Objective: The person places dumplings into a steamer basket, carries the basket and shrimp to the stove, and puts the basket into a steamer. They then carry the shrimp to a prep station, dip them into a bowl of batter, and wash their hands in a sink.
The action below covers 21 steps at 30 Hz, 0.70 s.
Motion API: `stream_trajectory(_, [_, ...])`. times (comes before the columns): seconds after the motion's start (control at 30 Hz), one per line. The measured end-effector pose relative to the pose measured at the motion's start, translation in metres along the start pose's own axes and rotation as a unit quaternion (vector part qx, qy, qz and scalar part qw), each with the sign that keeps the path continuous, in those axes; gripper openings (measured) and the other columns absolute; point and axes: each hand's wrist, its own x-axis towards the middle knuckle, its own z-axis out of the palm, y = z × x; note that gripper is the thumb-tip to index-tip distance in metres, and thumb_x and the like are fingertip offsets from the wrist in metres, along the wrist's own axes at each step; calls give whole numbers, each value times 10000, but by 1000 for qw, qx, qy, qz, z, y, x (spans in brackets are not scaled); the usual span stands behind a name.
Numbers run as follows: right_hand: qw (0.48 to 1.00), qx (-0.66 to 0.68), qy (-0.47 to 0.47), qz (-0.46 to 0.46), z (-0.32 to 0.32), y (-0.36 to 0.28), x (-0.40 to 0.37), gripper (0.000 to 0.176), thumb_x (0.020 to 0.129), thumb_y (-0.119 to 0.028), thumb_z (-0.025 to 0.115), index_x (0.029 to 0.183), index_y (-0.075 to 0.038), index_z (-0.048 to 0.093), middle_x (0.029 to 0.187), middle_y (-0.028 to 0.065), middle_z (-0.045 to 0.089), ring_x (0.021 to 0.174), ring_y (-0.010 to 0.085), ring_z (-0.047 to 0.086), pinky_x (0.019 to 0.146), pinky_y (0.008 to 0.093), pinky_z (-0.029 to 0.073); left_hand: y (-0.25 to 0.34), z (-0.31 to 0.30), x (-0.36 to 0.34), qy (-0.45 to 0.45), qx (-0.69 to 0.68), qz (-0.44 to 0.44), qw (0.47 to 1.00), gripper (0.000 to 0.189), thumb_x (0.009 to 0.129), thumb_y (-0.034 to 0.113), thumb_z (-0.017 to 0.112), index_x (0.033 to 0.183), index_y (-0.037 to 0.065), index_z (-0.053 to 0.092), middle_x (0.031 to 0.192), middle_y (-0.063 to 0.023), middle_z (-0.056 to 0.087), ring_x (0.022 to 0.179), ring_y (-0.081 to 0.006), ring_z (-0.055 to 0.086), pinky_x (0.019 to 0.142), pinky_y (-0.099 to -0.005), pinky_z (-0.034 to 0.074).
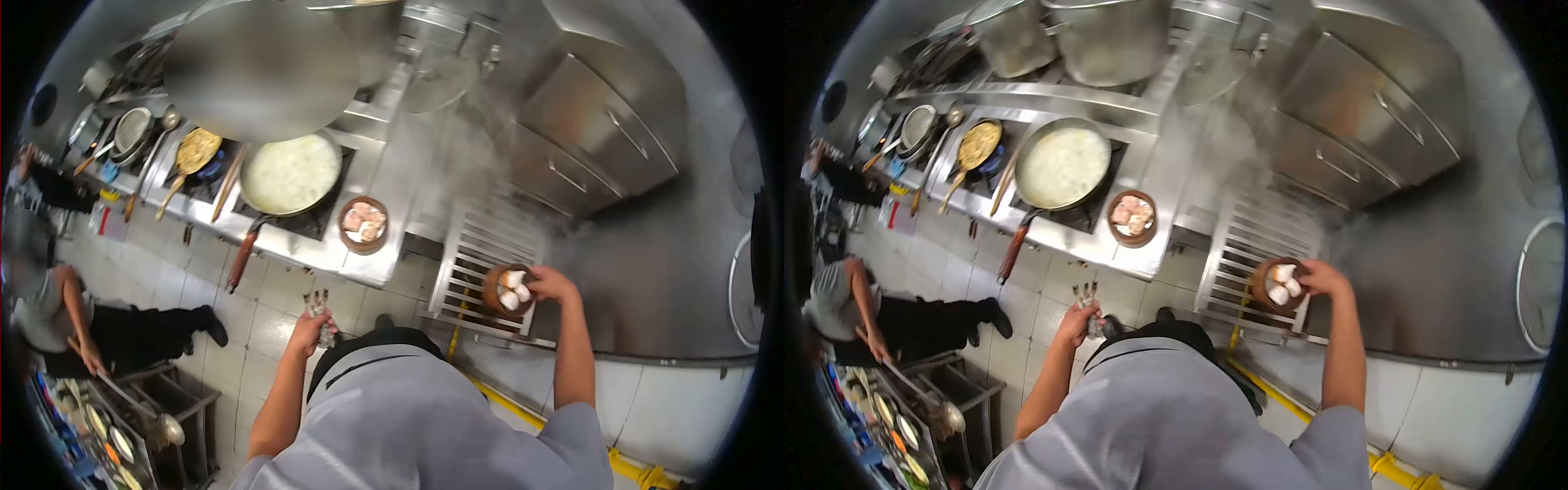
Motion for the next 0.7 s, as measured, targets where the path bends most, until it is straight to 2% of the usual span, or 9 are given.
stream_trajectory(0.03, [999, 0, -34, 28, -9, -8, -2, 428, 829, -155, 696, 1243, -68, 624, 1044, 51, 683, 949, 154, 649, 789, 331, 573, 1, -1, -3, 1, 3, 6, 1000, 134, 928, 119, 669, 973, 46, 566, 759, -57, 612, 634, -206, 653, 594, -319, 557])
stream_trajectory(0.1, [970, -225, 65, -67, -21, -30, 10, 463, 836, -131, 691, 1289, -72, 616, 1199, 95, 682, 1062, 213, 654, 939, 366, 526, 2, -6, -7, 4, -6, 6, 1000, 130, 930, 122, 665, 970, 47, 567, 758, -55, 614, 634, -204, 654, 593, -319, 553])
stream_trajectory(0.17, [966, -185, 106, -148, -15, -85, 33, 469, 877, -158, 658, 1335, -81, 594, 1327, 140, 630, 1199, 265, 609, 1040, 383, 461, 1, -9, -12, -2, -12, 2, 1000, 127, 932, 125, 662, 968, 48, 567, 758, -53, 616, 633, -202, 655, 591, -319, 550])
stream_trajectory(0.27, [937, -208, 76, -268, 48, -222, 62, 480, 922, -243, 606, 1369, -74, 561, 1344, 156, 612, 1259, 301, 565, 1060, 402, 443, -2, -12, -20, 9, -26, 5, 1000, 100, 940, 137, 658, 951, 70, 585, 775, -48, 616, 626, -202, 642, 597, -324, 549])
stream_trajectory(0.43, [925, -210, 16, -316, 166, -308, 210, 476, 906, -174, 590, 1364, -50, 551, 1305, 185, 622, 1206, 322, 595, 1026, 405, 463, -16, -22, -39, 47, -49, 22, 997, 82, 949, 117, 633, 969, 55, 584, 774, -53, 607, 644, -202, 641, 603, -332, 556])
stream_trajectory(0.5, [899, -321, 98, -280, 199, -308, 280, 414, 883, -126, 587, 1290, -51, 608, 1186, 189, 676, 1084, 323, 659, 910, 418, 535, -25, -33, -50, 55, -55, 19, 997, 77, 951, 107, 620, 970, 42, 581, 782, -62, 604, 653, -210, 643, 614, -337, 562])
stream_trajectory(0.53, [897, -322, 94, -289, 202, -319, 275, 414, 883, -126, 587, 1290, -51, 608, 1186, 189, 676, 1084, 323, 659, 910, 418, 535, -34, -41, -54, 57, -75, 23, 995, 123, 942, 130, 651, 1002, 49, 581, 784, -57, 607, 650, -207, 645, 599, -333, 551])
stream_trajectory(0.6, [958, -258, -8, -127, 203, -335, 258, 335, 861, -90, 578, 1180, -53, 670, 1052, 177, 714, 909, 298, 713, 736, 420, 581, -40, -54, -65, 76, -94, 22, 992, 189, 928, 155, 691, 1045, 60, 577, 783, -53, 606, 653, -202, 644, 590, -331, 552])
stream_trajectory(0.7, [960, -233, -6, -154, 202, -338, 251, 274, 851, -88, 581, 1095, -56, 701, 924, 159, 725, 716, 270, 719, 589, 391, 570, -46, -70, -75, 99, -115, 33, 988, 183, 928, 147, 687, 1042, 60, 574, 780, -57, 605, 658, -200, 642, 603, -334, 569])
